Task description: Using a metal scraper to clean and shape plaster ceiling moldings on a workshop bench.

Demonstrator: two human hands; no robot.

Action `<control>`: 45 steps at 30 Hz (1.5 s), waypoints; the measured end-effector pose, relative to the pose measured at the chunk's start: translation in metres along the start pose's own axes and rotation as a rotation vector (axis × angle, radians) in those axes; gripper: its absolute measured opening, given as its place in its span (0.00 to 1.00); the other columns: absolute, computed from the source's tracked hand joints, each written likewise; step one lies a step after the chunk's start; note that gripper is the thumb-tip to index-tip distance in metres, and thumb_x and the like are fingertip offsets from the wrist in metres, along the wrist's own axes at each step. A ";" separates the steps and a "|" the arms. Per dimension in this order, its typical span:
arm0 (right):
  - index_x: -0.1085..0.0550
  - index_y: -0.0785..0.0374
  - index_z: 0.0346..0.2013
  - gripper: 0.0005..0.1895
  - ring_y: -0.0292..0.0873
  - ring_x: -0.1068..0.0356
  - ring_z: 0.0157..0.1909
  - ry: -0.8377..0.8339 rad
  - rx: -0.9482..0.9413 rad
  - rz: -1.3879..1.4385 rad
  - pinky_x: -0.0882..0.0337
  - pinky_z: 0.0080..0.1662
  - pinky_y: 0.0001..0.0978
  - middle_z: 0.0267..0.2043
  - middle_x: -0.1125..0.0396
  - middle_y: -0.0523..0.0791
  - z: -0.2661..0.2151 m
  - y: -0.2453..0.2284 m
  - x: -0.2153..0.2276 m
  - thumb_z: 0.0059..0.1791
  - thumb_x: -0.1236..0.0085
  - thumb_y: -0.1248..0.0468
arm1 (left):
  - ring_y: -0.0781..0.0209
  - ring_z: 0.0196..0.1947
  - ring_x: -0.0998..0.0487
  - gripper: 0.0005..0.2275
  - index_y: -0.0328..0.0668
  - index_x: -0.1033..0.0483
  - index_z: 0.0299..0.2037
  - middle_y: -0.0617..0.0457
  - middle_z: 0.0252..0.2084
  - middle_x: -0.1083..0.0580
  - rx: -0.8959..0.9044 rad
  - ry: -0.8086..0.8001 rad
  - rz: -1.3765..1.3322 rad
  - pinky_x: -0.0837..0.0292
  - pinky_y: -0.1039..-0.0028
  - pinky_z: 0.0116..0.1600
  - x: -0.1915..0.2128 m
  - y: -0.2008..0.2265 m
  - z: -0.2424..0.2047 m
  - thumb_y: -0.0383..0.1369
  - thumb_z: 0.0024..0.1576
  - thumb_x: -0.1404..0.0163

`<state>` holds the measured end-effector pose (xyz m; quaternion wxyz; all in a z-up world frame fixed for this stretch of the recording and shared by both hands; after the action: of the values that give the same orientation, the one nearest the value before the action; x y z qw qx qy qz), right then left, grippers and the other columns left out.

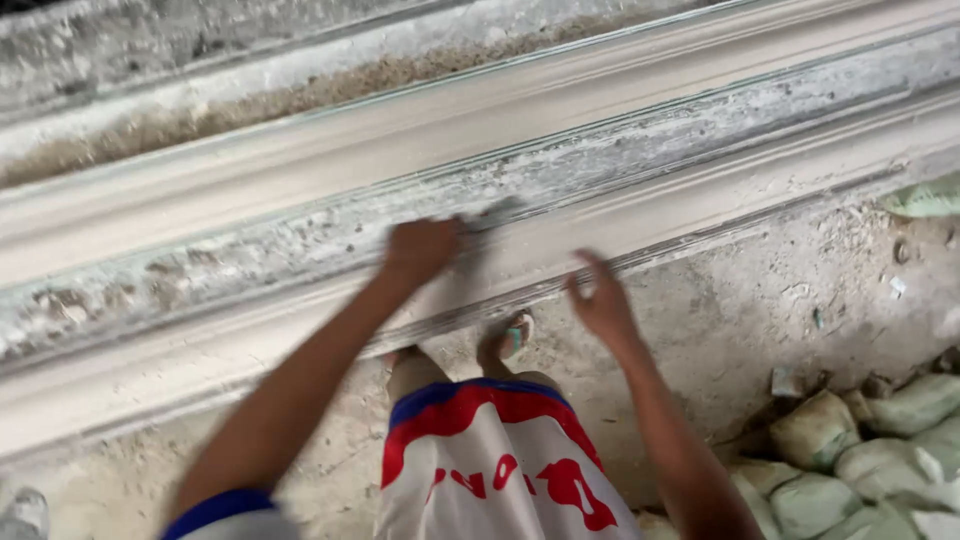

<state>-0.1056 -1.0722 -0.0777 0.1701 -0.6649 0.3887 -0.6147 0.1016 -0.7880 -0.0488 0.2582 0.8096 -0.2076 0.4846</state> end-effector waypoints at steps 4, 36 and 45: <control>0.46 0.62 0.73 0.44 0.67 0.59 0.78 0.159 -0.014 -0.156 0.47 0.71 0.64 0.76 0.56 0.66 0.040 0.064 0.049 0.51 0.42 0.43 | 0.56 0.27 0.19 0.27 0.72 0.46 0.75 0.51 0.33 0.22 0.260 -0.264 0.045 0.17 0.64 0.33 0.024 -0.131 -0.131 0.56 0.65 0.72; 0.67 0.66 0.79 0.72 0.65 0.80 0.82 0.077 -0.233 -0.327 0.57 0.74 0.62 0.81 0.80 0.63 0.038 0.072 0.050 0.41 0.45 0.25 | 0.62 0.14 0.27 0.26 0.62 0.42 0.73 0.43 0.50 0.23 -0.266 0.102 0.302 0.30 0.71 0.14 0.046 -0.015 -0.085 0.32 0.62 0.55; 0.65 0.58 0.79 0.71 0.59 0.76 0.82 0.045 -0.352 -0.379 0.53 0.72 0.60 0.82 0.79 0.56 0.042 0.048 0.066 0.37 0.43 0.26 | 0.48 0.36 0.16 0.13 0.33 0.24 0.49 0.41 0.43 0.21 -0.271 0.298 -0.145 0.19 0.59 0.34 -0.030 0.235 0.152 0.33 0.58 0.51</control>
<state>-0.0847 -1.1612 -0.0741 -0.0751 -0.7315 0.3618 -0.5730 0.0531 -1.0632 -0.0845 0.4267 0.6998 -0.1716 0.5466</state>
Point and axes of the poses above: each hand's wrist, its own z-axis towards the middle knuckle, its own x-axis out of the back of the hand, y = z × x, the point moved 1 cm from there along z, towards the middle knuckle
